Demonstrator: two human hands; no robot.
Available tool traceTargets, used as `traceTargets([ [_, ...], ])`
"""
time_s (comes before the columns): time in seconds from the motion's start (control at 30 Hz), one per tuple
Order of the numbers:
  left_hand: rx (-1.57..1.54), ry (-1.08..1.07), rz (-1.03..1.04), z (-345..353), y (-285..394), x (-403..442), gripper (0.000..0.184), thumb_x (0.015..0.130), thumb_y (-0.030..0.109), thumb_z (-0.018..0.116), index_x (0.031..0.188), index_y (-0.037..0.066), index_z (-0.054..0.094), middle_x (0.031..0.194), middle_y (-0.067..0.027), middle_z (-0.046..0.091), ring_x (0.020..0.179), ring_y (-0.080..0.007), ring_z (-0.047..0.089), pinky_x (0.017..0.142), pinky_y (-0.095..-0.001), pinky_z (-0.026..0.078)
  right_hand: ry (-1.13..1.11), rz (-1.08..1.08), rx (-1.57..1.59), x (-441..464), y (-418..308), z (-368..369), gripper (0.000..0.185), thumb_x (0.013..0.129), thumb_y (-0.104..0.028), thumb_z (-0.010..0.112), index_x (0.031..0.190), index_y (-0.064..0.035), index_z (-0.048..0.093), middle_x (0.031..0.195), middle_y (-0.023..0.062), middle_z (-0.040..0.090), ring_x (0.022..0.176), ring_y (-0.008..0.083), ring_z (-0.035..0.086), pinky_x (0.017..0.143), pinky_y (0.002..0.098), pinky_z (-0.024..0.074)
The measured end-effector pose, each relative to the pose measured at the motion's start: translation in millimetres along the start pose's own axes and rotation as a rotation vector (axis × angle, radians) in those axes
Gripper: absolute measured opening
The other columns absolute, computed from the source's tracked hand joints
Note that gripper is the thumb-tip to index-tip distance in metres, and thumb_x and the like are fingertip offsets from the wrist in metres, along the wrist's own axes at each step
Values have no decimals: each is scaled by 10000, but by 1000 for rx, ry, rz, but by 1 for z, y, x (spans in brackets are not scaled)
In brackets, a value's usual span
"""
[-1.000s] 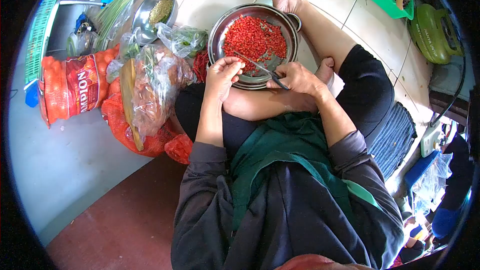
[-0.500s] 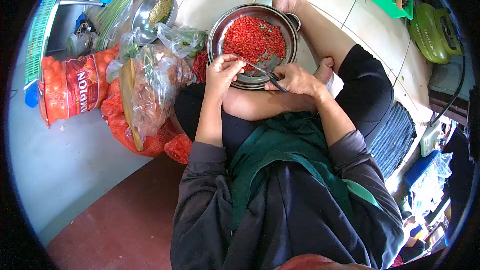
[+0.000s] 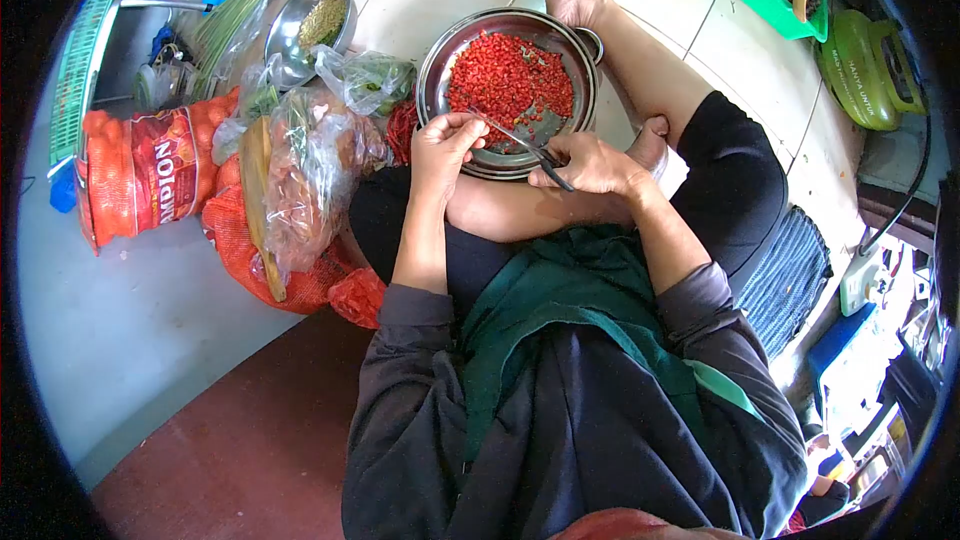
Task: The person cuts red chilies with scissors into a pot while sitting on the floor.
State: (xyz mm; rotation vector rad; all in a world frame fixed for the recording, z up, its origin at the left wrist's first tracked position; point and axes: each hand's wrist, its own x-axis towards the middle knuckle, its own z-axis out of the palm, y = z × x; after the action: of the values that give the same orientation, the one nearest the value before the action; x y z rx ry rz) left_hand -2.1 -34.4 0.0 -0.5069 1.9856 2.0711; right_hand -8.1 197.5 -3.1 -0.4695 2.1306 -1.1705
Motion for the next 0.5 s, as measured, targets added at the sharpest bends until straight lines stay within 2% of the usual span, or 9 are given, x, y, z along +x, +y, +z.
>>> traceTargets([
  [0.03,12,-6,2,1,1,0,127,848,108,670,932,25,624,835,-58,669,665,-69,588,521,-160,418,-11,4,-12,-1,-3,-1,526,744,-514,688,777,8,634,735,187,637,737,303,635,685,425,461],
  [0.23,6,-10,1,3,0,-1,121,866,121,644,940,28,621,844,-61,672,669,-72,594,520,-161,419,57,-42,9,1,5,0,543,742,-511,686,777,27,623,742,215,624,734,344,620,681,426,460],
  [0.5,12,36,-44,3,0,-4,91,884,130,611,926,50,610,834,-58,671,666,-70,594,518,-163,419,76,-55,5,0,5,0,536,753,-500,682,772,31,615,733,228,615,732,354,616,672,429,457],
])
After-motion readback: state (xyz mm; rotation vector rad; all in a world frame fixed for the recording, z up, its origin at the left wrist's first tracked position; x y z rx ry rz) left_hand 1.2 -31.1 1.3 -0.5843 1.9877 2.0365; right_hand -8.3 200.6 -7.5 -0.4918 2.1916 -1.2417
